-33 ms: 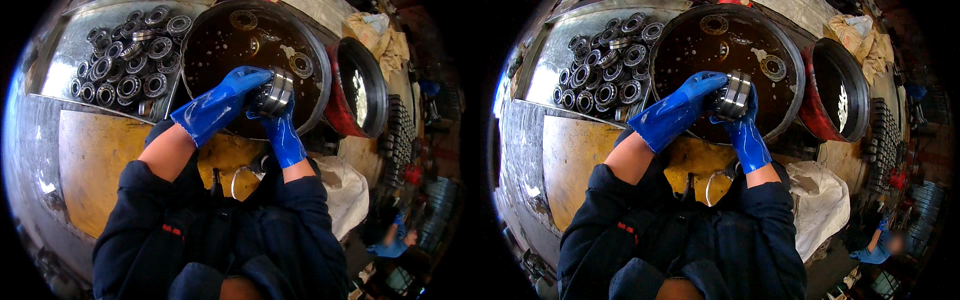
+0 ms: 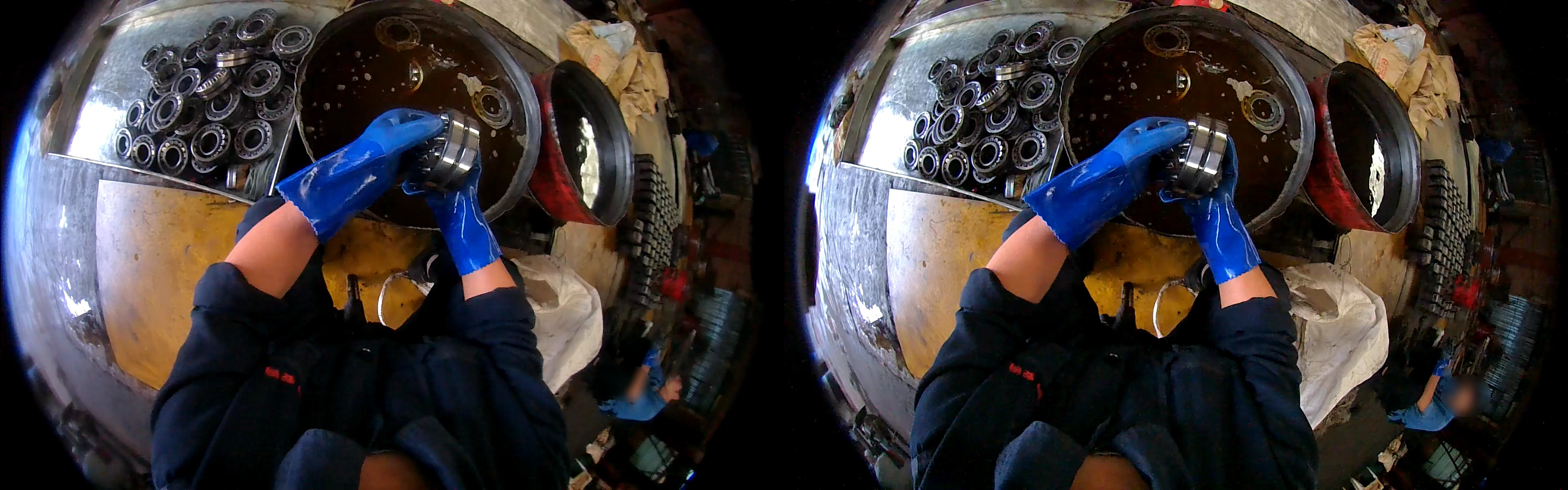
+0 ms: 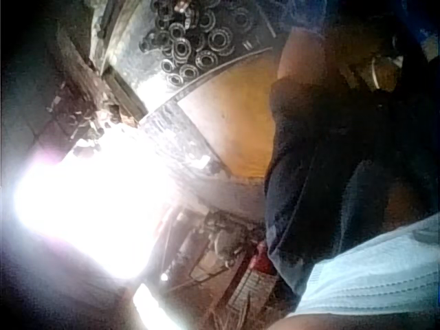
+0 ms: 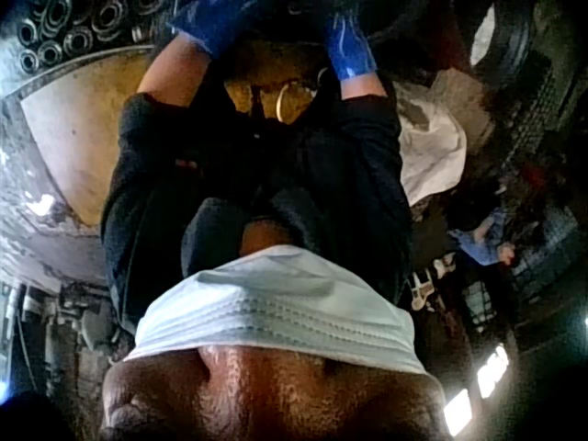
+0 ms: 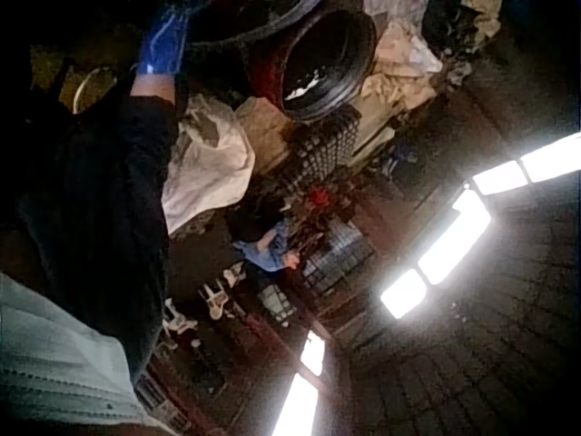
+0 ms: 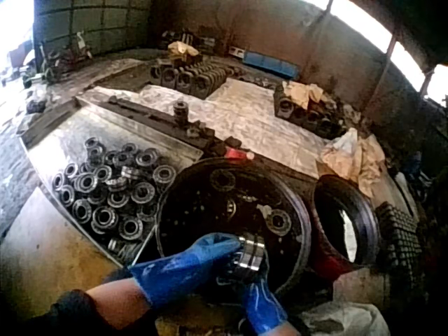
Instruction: The person repeatedly dips metal bearings into a dark liquid in a bucket, rubs them by hand, and places them into a metal tray. The process is repeated for multiple bearings throughout the clip.
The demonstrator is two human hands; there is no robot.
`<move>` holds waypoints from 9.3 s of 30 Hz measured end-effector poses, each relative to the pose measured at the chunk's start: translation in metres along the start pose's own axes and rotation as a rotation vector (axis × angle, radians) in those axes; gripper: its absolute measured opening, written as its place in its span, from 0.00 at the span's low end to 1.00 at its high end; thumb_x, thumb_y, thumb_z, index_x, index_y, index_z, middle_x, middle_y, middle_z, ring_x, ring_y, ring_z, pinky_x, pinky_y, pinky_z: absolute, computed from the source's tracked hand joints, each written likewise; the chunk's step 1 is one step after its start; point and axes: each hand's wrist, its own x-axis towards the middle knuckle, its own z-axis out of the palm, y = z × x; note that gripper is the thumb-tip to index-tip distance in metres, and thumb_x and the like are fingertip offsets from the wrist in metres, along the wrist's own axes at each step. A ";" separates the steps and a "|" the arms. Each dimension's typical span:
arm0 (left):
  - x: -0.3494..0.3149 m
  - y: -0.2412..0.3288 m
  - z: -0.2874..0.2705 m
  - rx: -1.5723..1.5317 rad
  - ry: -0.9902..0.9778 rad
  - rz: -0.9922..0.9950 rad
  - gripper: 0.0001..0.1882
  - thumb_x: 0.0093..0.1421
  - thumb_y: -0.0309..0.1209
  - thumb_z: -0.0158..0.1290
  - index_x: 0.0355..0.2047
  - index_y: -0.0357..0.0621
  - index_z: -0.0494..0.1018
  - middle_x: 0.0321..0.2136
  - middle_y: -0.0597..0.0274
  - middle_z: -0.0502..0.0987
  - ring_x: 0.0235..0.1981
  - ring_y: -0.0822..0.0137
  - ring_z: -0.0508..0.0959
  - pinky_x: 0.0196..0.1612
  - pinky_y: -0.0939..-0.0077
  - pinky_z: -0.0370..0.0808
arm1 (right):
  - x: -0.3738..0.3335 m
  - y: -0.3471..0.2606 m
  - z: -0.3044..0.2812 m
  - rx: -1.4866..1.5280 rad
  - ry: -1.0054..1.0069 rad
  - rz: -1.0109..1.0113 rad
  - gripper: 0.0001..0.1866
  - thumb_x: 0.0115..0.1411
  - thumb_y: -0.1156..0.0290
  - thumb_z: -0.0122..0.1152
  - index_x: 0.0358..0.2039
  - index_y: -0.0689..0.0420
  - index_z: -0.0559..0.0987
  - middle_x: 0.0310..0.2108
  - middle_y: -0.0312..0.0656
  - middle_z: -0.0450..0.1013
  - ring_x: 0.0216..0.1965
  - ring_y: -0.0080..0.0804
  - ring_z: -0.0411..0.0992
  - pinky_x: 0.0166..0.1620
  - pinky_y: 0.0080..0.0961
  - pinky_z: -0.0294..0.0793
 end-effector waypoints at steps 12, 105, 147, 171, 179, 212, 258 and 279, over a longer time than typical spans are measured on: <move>-0.003 0.004 0.003 0.164 -0.028 0.078 0.24 0.65 0.38 0.57 0.55 0.32 0.74 0.44 0.52 0.82 0.46 0.64 0.81 0.52 0.69 0.78 | 0.010 0.005 0.000 -0.501 0.028 -0.168 0.26 0.73 0.51 0.43 0.60 0.57 0.74 0.56 0.48 0.75 0.50 0.45 0.78 0.53 0.43 0.83; 0.013 0.116 -0.082 -0.481 0.376 0.396 0.27 0.70 0.43 0.52 0.64 0.43 0.66 0.61 0.45 0.73 0.61 0.48 0.74 0.62 0.53 0.73 | 0.153 -0.008 0.028 -1.379 0.277 -0.039 0.43 0.54 0.40 0.69 0.55 0.68 0.78 0.49 0.62 0.78 0.52 0.49 0.78 0.54 0.41 0.74; 0.001 0.117 -0.078 -0.584 0.068 0.475 0.27 0.73 0.44 0.43 0.67 0.46 0.62 0.65 0.51 0.71 0.62 0.52 0.73 0.63 0.57 0.71 | 0.053 0.042 0.013 -2.668 0.187 0.652 0.23 0.50 0.60 0.71 0.46 0.55 0.84 0.49 0.53 0.80 0.53 0.50 0.79 0.55 0.43 0.78; 0.006 0.110 -0.093 -0.633 -0.303 0.477 0.24 0.77 0.42 0.37 0.64 0.39 0.65 0.61 0.46 0.73 0.61 0.49 0.75 0.63 0.54 0.74 | 0.016 0.033 -0.067 -1.939 0.184 0.478 0.32 0.53 0.56 0.74 0.51 0.66 0.80 0.48 0.52 0.80 0.48 0.42 0.78 0.52 0.38 0.74; 0.000 0.121 -0.096 -0.534 0.238 0.448 0.21 0.74 0.44 0.43 0.57 0.44 0.70 0.55 0.49 0.79 0.55 0.50 0.79 0.58 0.53 0.77 | 0.016 0.022 0.005 -1.948 -0.190 0.434 0.31 0.49 0.46 0.70 0.47 0.57 0.85 0.47 0.60 0.79 0.52 0.57 0.77 0.54 0.47 0.75; -0.010 0.133 -0.106 -0.705 -0.161 0.385 0.22 0.75 0.44 0.40 0.50 0.44 0.78 0.52 0.51 0.82 0.52 0.51 0.82 0.50 0.58 0.83 | 0.026 0.020 0.007 -2.748 -0.661 0.386 0.18 0.54 0.61 0.67 0.45 0.52 0.85 0.44 0.52 0.82 0.46 0.49 0.80 0.49 0.43 0.80; -0.011 0.132 -0.100 -0.705 -0.015 0.376 0.17 0.74 0.40 0.42 0.52 0.48 0.77 0.55 0.54 0.80 0.55 0.53 0.80 0.50 0.57 0.82 | 0.034 0.028 -0.007 -2.471 -0.122 0.330 0.21 0.51 0.62 0.67 0.45 0.56 0.85 0.45 0.56 0.80 0.48 0.57 0.79 0.50 0.46 0.78; 0.007 0.133 -0.102 -0.602 0.269 0.388 0.20 0.75 0.40 0.41 0.56 0.44 0.75 0.55 0.51 0.79 0.56 0.52 0.79 0.55 0.59 0.81 | 0.036 0.039 -0.017 -2.505 -0.073 0.365 0.18 0.55 0.60 0.66 0.43 0.56 0.86 0.45 0.50 0.82 0.49 0.52 0.80 0.51 0.48 0.78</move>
